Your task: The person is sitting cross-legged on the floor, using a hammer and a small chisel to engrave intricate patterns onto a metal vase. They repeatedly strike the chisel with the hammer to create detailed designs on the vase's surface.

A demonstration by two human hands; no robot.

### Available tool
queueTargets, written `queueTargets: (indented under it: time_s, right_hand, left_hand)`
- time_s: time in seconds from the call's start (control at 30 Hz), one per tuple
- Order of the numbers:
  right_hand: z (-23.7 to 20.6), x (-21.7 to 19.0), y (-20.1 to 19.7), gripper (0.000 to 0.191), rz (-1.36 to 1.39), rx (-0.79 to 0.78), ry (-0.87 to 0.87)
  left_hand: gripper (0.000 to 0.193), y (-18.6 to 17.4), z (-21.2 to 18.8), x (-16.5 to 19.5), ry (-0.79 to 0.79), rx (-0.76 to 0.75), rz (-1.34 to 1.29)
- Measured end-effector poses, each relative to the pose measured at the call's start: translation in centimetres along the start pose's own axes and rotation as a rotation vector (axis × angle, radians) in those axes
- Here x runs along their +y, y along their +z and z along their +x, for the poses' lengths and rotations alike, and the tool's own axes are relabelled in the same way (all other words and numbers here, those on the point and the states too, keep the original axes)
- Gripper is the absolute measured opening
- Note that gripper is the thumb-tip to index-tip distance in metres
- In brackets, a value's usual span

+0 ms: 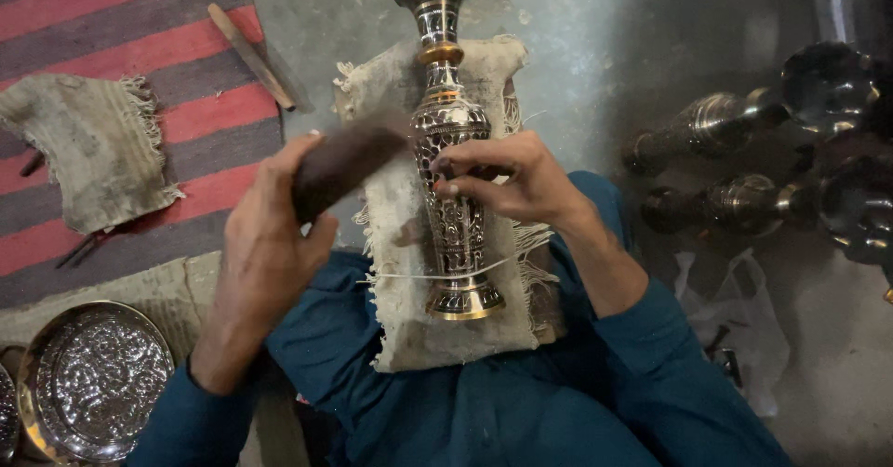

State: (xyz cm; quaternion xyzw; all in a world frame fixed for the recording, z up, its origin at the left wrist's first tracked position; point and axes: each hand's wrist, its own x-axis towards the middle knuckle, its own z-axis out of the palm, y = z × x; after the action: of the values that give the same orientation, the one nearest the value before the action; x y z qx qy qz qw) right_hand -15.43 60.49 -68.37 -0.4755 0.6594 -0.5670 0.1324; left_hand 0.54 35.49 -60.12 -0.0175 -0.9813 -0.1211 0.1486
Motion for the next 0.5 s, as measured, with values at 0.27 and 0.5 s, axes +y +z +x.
queueTargets:
  time_s: [0.27, 0.5]
  right_hand:
    - [0.1, -0.3, -0.4, 0.024, -0.003, 0.0, -0.039]
    - [-0.1, -0.7, -0.7, 0.03, 0.012, 0.011, -0.032]
  left_hand:
    - [0.068, -0.4, 0.4, 0.0, 0.056, -0.019, 0.136]
    - [0.064, -0.8, 1.0, 0.6, 0.038, 0.015, 0.115]
